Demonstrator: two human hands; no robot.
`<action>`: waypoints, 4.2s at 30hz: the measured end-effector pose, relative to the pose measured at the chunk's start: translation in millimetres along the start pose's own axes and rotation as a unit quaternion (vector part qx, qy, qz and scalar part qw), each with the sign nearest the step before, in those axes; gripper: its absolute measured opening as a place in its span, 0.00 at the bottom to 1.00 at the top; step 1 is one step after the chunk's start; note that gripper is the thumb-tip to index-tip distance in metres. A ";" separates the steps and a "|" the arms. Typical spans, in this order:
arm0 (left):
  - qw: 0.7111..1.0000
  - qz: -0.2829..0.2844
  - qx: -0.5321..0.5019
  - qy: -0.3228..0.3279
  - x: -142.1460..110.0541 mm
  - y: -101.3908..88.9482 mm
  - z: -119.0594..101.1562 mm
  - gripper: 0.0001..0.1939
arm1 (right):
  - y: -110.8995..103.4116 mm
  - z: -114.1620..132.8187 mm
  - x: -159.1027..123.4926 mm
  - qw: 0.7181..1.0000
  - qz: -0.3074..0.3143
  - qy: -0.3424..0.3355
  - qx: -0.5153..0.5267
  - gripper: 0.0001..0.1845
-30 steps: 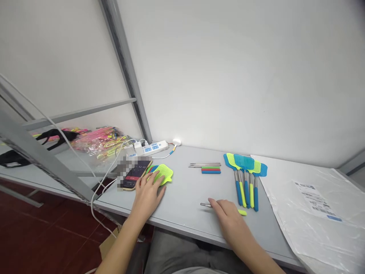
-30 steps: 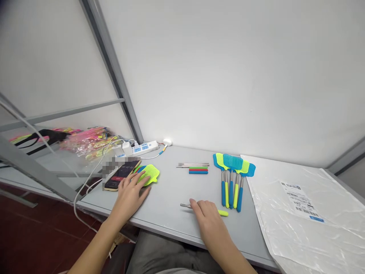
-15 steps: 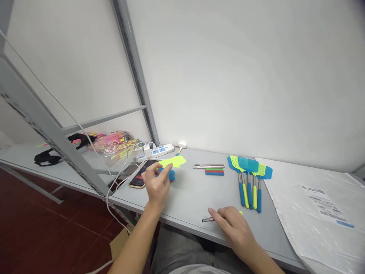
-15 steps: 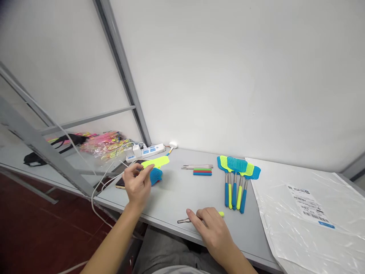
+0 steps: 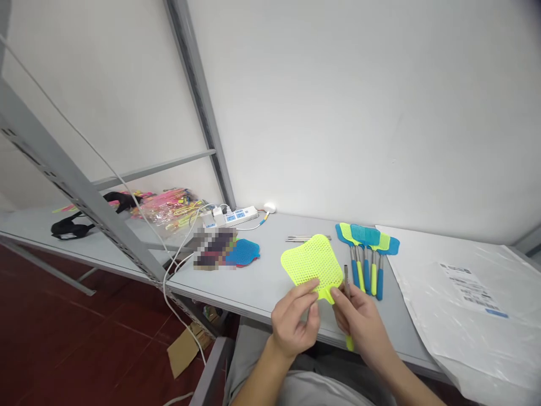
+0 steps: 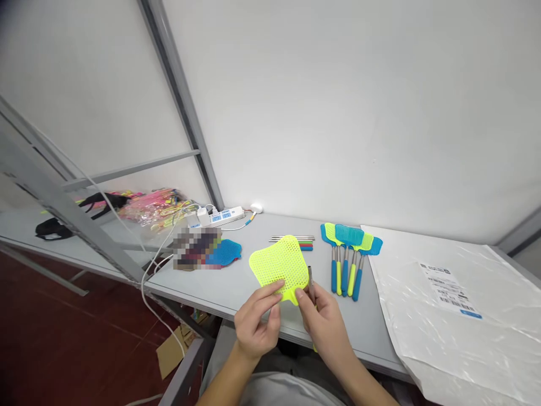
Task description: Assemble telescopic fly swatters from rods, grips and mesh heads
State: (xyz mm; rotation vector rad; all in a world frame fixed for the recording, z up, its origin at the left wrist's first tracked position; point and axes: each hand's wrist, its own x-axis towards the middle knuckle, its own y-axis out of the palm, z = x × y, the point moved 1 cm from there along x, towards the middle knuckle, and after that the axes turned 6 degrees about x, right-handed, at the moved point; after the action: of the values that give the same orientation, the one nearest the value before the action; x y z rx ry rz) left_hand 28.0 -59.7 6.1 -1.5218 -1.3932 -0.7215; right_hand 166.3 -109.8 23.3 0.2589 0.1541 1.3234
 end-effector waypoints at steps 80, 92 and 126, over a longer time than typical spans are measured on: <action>0.722 -0.140 -0.453 -0.504 15.4 15.8 2.0 0.14 | -6.0 50.2 -8.0 0.820 0.087 -0.072 -0.562 0.21; 0.743 -0.069 -0.419 -0.517 10.6 13.0 16.3 0.15 | -10.0 31.3 -10.9 0.902 0.096 -0.028 -0.420 0.20; 0.615 -0.152 -0.580 -0.511 4.3 15.7 10.2 0.09 | -5.3 24.3 -13.9 0.943 0.133 -0.022 -0.306 0.20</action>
State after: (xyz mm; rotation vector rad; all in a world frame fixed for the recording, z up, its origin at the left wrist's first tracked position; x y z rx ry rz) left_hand 42.4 -47.7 2.1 -3.1068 -2.2182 -1.1479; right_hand 174.2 -126.9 44.8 -0.2281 -0.3416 1.5637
